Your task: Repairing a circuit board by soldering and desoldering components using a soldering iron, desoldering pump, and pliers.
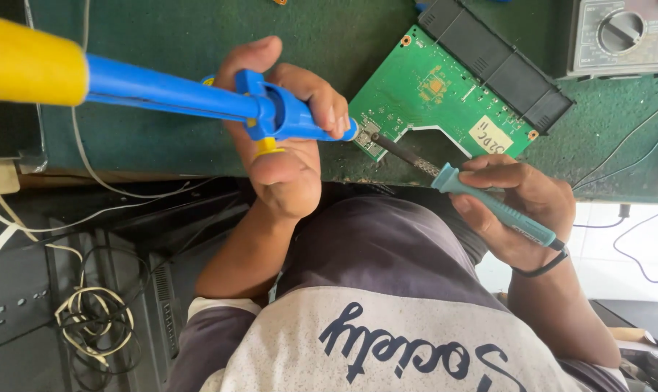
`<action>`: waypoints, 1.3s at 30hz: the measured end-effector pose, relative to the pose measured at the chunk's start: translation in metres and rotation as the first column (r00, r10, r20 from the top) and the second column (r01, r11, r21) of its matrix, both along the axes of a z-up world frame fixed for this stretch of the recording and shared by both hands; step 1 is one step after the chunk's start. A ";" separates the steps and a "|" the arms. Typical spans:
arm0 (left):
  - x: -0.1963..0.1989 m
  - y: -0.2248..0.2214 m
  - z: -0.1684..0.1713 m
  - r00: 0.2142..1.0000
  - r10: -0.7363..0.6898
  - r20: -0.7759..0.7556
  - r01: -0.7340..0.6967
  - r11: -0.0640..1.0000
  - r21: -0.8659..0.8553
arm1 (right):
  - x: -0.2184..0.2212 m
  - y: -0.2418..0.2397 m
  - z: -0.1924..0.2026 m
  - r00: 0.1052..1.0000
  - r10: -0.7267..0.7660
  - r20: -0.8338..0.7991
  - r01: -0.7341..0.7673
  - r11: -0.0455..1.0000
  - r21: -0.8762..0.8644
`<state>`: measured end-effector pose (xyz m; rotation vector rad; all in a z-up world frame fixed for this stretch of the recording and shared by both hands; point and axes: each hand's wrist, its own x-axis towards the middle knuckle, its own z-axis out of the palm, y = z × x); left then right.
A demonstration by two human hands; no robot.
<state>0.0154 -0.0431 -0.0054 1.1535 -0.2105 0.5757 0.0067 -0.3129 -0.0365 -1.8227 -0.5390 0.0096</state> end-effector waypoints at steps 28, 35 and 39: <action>0.009 -0.013 -0.008 0.996 -0.048 0.072 0.033 0.981 0.193 | 0.002 0.004 0.005 1.000 0.010 0.002 -0.010 1.000 -0.005; 0.010 -0.013 -0.005 0.996 -0.067 0.065 0.052 0.976 0.212 | -0.001 0.012 0.007 0.997 -0.058 0.048 0.044 0.967 0.250; -0.001 -0.001 0.018 0.995 0.030 0.098 -0.035 0.998 0.057 | -0.009 -0.001 0.001 0.962 -0.262 -0.069 0.271 0.922 0.277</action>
